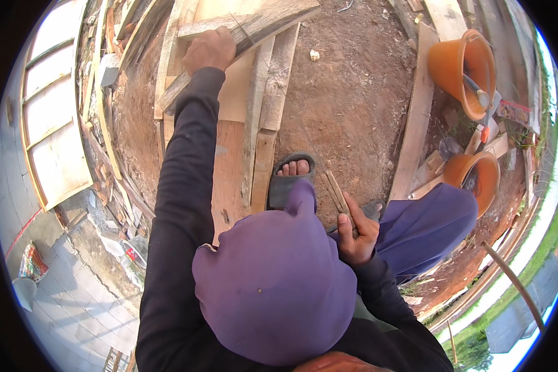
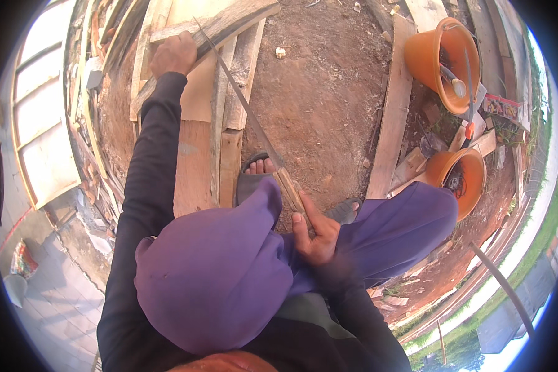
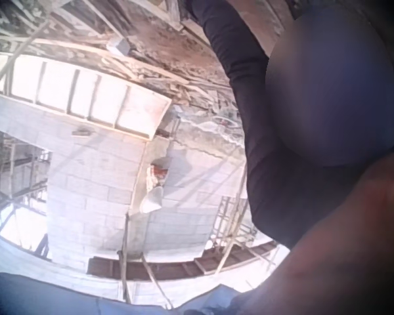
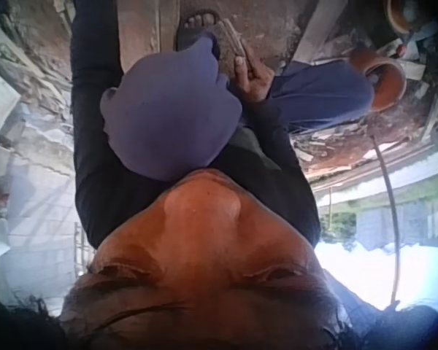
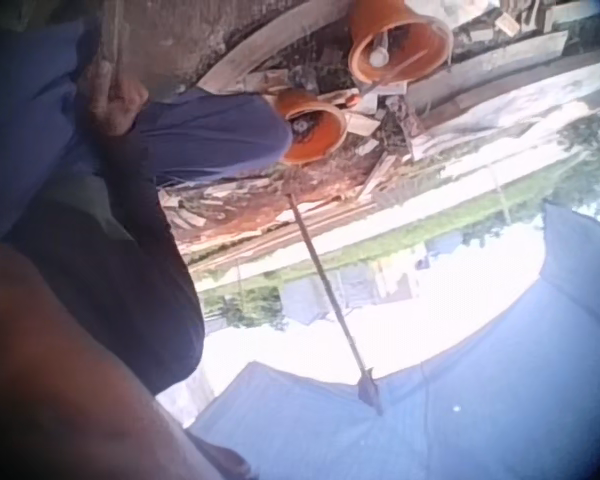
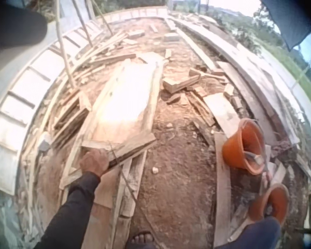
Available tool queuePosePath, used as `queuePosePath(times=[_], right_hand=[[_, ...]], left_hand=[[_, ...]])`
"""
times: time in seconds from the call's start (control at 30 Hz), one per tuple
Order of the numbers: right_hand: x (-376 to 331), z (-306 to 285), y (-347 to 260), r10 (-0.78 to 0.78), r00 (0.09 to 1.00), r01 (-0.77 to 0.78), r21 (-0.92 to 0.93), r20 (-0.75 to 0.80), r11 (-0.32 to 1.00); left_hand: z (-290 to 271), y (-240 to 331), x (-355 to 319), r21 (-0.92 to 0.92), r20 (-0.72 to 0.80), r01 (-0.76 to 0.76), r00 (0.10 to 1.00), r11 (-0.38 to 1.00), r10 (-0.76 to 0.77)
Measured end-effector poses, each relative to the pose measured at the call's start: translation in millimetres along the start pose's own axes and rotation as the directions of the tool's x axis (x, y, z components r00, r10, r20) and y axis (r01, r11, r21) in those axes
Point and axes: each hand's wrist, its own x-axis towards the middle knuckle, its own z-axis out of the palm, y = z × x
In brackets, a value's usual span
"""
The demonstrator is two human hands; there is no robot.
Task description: The person uses a hand saw to cut a wooden plank, then uses a hammer to drive nails into the wood to assemble a frame. The person handles wooden planks, nails, a saw, and a hammer during the process.
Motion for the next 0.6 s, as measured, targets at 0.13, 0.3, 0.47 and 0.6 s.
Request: queuePosePath(times=[0.13,0.3,0.47,0.6], right_hand=[[89,48,-16,0.214,0.976,-0.215,0.048,0.034,0.975],[60,37,-11,0.125,0.992,-0.126,0.042,0.013,0.991],[13,5,-14,0.148,0.987,-0.15,0.037,0.059,0.988],[111,55,-26,0.242,0.967,-0.247,0.069,0.075,0.966]], left_hand=[[12,4,5,-0.014,0.009,-0.018,1.0,1.0,0.018],[13,-3,5,-0.013,0.014,-0.011,1.0,1.0,0.011],[5,-3,-4,-0.019,-0.004,0.007,1.0,1.0,-0.007],[9,5,-2,-0.002,0.009,0.006,1.0,1.0,-0.006]])
